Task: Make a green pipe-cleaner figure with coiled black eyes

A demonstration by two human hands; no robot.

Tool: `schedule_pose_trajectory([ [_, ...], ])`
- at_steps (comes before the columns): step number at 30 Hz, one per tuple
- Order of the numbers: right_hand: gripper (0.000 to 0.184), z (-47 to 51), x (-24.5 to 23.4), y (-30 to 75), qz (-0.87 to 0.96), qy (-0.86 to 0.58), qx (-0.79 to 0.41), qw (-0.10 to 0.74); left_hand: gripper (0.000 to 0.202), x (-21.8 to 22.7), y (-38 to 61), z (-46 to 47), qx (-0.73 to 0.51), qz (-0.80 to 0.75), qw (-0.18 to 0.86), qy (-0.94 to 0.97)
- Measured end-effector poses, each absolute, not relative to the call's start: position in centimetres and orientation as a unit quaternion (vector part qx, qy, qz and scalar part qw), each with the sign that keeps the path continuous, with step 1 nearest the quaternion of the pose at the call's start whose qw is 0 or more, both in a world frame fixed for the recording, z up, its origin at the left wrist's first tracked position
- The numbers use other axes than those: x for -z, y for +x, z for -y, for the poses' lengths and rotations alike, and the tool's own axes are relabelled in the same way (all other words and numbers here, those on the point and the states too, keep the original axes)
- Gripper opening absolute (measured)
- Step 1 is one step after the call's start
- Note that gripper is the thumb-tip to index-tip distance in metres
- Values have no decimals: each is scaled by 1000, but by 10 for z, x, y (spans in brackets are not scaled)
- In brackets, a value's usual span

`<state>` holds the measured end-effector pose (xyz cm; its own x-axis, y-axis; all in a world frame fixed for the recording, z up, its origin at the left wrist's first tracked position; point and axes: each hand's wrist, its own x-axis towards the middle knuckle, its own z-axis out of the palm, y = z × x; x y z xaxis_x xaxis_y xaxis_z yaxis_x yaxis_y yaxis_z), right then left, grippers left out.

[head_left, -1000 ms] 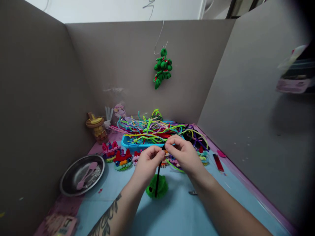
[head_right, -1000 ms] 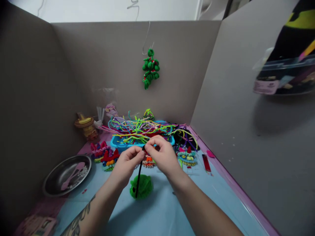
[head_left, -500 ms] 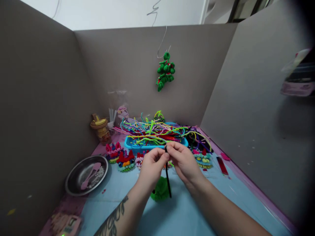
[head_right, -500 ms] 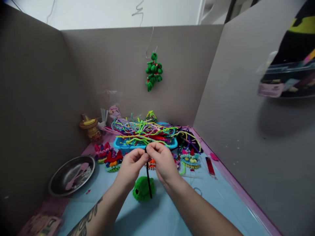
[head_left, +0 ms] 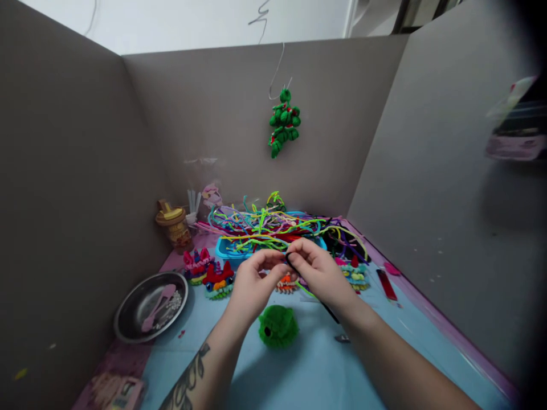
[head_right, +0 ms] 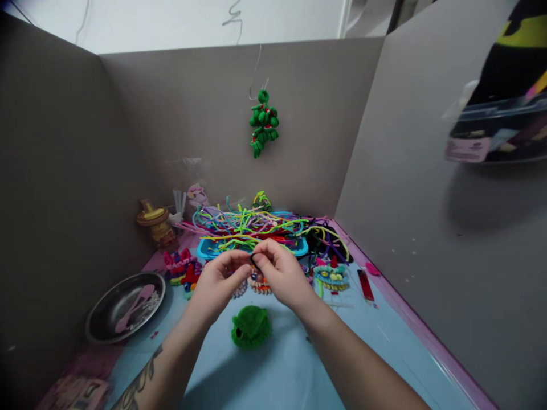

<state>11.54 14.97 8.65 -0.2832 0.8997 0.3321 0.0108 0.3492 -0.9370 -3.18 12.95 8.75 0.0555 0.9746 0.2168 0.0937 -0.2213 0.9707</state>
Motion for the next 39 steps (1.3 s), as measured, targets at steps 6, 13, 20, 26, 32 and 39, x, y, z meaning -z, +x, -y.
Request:
schedule_pose_trajectory([
  [6, 10, -148, -87, 118, 761, -369, -285, 450, 18, -87, -35, -131, -496, -479, 396, 607],
  [13, 25, -144, -90, 118, 807, -352, -263, 394, 18, -88, -35, -129, -486, -486, 376, 622],
  [20, 14, -145, -86, 117, 798, -391, -211, 408, 19, -84, -39, -135, -511, -482, 413, 580],
  [26, 9, -145, -83, 117, 823, -401, -112, 386, 19, -83, -42, -138, -514, -475, 404, 589],
  [32, 10, -146, -83, 116, 848, -384, -96, 352, 25, -80, -45, -138, -500, -480, 384, 610],
  [39, 16, -147, -85, 117, 861, -348, 25, 371, 27, -82, -45, -139, -443, -508, 323, 664],
])
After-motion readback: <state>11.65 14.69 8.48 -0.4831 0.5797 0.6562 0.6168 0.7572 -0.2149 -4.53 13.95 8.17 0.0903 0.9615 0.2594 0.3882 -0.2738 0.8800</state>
